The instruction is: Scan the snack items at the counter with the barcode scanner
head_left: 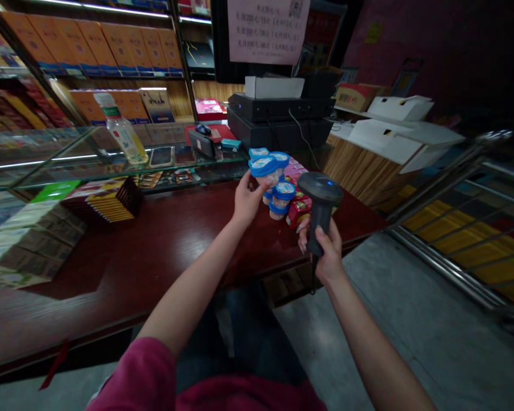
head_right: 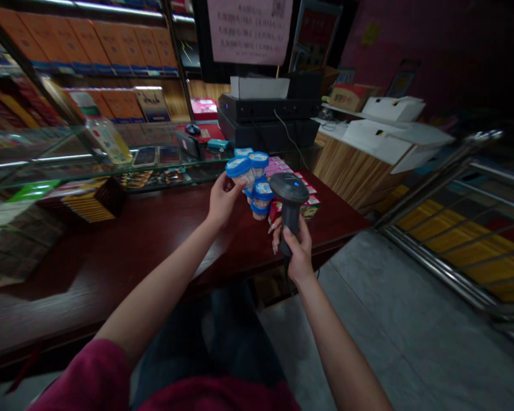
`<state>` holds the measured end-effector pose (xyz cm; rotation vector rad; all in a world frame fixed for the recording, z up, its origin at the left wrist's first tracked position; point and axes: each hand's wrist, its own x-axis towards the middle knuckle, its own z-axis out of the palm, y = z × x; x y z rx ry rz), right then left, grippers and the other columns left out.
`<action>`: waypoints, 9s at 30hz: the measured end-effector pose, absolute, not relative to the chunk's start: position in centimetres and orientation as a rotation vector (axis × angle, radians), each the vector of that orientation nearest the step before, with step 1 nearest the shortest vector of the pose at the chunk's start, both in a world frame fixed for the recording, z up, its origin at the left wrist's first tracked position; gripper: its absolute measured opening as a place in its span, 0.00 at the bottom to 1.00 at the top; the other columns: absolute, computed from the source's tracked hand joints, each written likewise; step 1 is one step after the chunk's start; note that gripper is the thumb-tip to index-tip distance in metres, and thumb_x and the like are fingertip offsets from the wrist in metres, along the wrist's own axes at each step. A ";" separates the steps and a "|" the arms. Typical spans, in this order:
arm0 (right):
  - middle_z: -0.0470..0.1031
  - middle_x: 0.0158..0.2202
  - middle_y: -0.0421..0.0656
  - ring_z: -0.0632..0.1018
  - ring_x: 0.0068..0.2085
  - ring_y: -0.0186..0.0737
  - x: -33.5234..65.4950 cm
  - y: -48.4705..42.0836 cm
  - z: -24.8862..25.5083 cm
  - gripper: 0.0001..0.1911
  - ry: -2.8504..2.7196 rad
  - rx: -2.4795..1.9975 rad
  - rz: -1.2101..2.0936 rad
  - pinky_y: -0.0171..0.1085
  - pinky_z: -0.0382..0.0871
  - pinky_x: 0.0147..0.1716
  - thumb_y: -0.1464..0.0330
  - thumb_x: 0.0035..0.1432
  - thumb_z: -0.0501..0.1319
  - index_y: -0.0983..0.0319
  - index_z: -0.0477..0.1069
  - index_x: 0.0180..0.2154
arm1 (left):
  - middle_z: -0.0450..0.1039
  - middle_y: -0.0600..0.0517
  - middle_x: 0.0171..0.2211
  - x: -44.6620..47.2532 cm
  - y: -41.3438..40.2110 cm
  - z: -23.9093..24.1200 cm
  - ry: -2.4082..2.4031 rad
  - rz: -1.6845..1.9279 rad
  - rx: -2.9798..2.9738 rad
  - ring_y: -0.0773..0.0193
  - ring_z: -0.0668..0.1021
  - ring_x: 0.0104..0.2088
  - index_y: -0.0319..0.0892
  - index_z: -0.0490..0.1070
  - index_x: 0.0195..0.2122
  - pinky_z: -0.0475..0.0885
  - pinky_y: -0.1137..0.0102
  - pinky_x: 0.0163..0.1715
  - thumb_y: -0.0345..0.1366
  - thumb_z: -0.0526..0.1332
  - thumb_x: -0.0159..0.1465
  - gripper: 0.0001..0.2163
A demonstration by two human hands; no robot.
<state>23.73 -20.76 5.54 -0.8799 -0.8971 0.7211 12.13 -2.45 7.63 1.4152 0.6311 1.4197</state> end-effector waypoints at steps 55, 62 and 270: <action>0.73 0.32 0.39 0.68 0.23 0.31 8.2 -3.7 1.9 0.15 -1.138 -0.617 1.638 0.32 0.61 0.18 0.59 0.58 0.73 0.59 0.73 0.40 | 0.76 0.46 0.51 -18.8 1.4 0.0 1.630 1.491 1.823 0.54 0.80 0.51 0.43 0.66 0.55 0.75 0.61 0.54 0.32 0.79 0.53 0.31; 0.73 0.31 0.39 0.69 0.23 0.31 8.0 -4.2 2.3 0.18 -1.206 -0.665 1.649 0.33 0.62 0.18 0.57 0.55 0.74 0.60 0.73 0.38 | 0.73 0.43 0.60 -22.4 -4.8 0.8 1.529 1.219 2.130 0.51 0.77 0.60 0.48 0.63 0.69 0.73 0.57 0.61 0.34 0.77 0.57 0.40; 0.76 0.47 0.42 0.71 0.26 0.33 20.7 -19.9 1.5 0.17 -0.854 -0.987 0.752 0.37 0.71 0.26 0.50 0.66 0.60 0.52 0.68 0.49 | 0.81 0.38 0.55 15.5 -2.9 -1.5 0.965 1.064 1.775 0.43 0.83 0.55 0.41 0.70 0.58 0.75 0.49 0.57 0.35 0.80 0.52 0.34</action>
